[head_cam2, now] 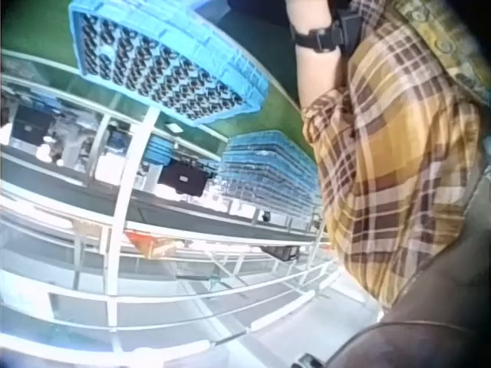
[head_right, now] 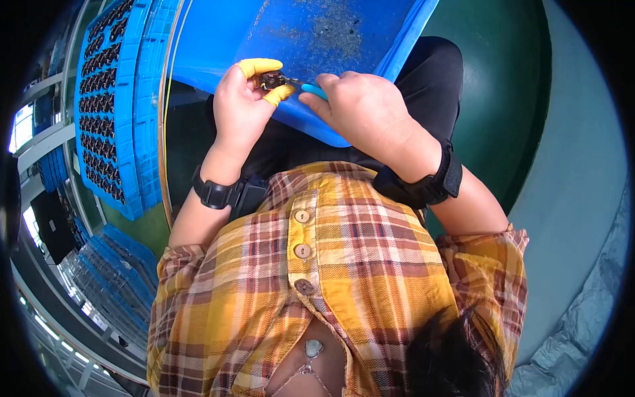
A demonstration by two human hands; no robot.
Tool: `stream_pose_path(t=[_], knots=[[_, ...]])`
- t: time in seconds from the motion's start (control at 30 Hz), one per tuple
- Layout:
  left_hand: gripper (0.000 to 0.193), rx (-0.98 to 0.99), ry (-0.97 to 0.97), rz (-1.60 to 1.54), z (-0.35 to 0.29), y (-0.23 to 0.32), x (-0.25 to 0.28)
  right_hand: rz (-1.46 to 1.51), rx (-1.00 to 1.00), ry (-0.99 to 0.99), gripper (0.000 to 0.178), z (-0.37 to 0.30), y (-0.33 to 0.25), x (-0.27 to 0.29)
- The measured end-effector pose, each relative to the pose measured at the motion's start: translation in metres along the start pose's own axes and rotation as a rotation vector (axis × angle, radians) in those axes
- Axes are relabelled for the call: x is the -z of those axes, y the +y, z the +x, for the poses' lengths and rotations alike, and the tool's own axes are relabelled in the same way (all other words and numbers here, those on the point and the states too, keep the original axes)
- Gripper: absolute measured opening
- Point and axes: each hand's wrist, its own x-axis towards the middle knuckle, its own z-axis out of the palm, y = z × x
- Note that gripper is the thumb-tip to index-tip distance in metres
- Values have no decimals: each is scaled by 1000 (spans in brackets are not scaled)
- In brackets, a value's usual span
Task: Trim leads from electronic components and place them into a grid tray.
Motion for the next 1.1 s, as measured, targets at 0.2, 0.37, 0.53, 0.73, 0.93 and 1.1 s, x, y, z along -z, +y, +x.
stream_pose_path(t=[0.2, 0.37, 0.53, 0.73, 0.93, 1.1], knots=[[37, 36, 20, -4, 6, -7, -5, 56, -2, 22, 38, 5, 10, -3], [40, 121, 63, -95, 5, 0, 14, 199, -93, -28, 39, 18, 6, 0], [39, -98, 99, 160, 11, 52, 55, 251, -151, -55, 33, 18, 21, -6], [37, -152, 314, 493, 36, 80, 149, 236, -136, -104, 34, 15, 13, -10], [41, 137, 368, 504, 104, 28, 223, 230, -151, -104, 36, 15, 15, -4], [44, 215, 365, 741, 141, 8, 239, 252, -220, -147, 37, 19, 15, -1]])
